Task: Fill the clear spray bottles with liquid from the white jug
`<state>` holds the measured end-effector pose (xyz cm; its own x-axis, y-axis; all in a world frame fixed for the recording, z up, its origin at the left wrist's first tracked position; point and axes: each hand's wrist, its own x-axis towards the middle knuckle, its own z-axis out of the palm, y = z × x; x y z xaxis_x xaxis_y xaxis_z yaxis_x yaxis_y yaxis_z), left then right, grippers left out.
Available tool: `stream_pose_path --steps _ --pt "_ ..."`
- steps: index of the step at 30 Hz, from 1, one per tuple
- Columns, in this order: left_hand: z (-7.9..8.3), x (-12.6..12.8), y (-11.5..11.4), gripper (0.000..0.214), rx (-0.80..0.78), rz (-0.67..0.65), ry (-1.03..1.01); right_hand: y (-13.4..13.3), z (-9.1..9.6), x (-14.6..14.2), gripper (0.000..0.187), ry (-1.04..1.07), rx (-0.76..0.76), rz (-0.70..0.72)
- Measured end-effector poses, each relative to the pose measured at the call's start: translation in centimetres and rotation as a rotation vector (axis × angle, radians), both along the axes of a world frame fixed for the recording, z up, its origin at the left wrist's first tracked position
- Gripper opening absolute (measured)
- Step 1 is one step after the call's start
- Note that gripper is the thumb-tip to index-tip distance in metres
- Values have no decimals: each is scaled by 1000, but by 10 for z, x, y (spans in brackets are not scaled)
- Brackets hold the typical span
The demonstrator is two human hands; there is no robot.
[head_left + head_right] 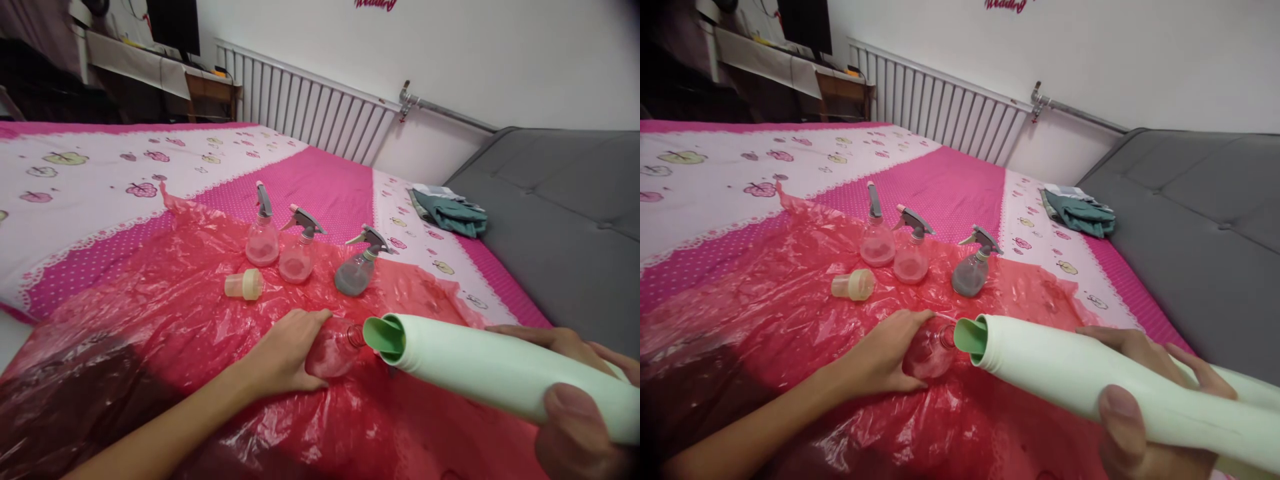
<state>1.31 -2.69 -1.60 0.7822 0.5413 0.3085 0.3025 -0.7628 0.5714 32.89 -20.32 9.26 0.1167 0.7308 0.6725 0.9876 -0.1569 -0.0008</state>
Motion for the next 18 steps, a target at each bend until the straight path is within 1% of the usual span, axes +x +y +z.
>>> stream_pose_path --steps 3,5,7,12,15,18 --pt "-1 0 0 102 -4 2 0 3 8 -12 53 -8 9 37" --pt "-1 1 0 102 -8 3 -6 4 11 -17 54 -15 15 31" --pt "-1 1 0 103 -11 4 -10 5 11 -19 55 -56 10 59" --pt "1 1 -1 106 -13 4 -7 3 12 -13 55 -88 11 40" --pt "1 1 -2 107 -2 10 -12 2 11 -7 60 -123 -17 68" --pt "0 1 -3 108 7 19 -2 2 10 0 59 -126 -30 73"
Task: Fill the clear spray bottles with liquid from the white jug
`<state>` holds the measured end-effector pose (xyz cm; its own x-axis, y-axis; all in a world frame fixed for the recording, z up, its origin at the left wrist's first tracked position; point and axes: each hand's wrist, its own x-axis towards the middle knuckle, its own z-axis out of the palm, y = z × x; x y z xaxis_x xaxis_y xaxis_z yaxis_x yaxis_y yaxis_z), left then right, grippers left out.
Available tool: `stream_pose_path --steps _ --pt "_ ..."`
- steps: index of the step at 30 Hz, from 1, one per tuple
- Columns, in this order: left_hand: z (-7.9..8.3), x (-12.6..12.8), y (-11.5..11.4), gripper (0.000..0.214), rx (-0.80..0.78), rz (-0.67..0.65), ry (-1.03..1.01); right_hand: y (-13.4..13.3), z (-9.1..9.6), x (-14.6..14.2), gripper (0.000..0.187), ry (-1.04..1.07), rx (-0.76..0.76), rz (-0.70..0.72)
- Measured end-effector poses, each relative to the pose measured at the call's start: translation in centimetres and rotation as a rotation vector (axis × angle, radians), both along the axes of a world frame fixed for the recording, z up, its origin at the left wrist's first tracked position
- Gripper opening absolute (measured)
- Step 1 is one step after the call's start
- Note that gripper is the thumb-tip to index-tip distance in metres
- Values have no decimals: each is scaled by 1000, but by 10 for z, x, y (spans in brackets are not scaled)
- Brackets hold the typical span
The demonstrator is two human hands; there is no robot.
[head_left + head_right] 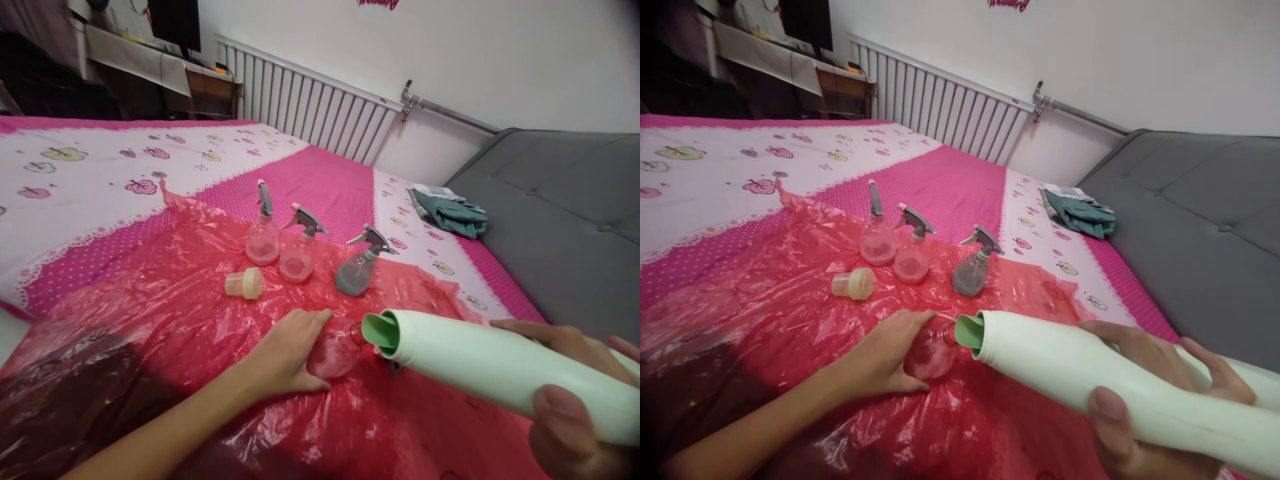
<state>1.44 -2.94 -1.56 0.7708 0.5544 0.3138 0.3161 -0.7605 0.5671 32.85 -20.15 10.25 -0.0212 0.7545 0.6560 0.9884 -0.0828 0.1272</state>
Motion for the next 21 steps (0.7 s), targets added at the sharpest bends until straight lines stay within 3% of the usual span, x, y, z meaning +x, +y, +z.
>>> stream_pose_path --steps 12,21 --pt "0 0 0 104 -27 4 -18 1 7 -4 69 -26 3 -8" --pt "-1 -1 0 105 -39 -8 -13 0 3 16 66 -54 -16 36"
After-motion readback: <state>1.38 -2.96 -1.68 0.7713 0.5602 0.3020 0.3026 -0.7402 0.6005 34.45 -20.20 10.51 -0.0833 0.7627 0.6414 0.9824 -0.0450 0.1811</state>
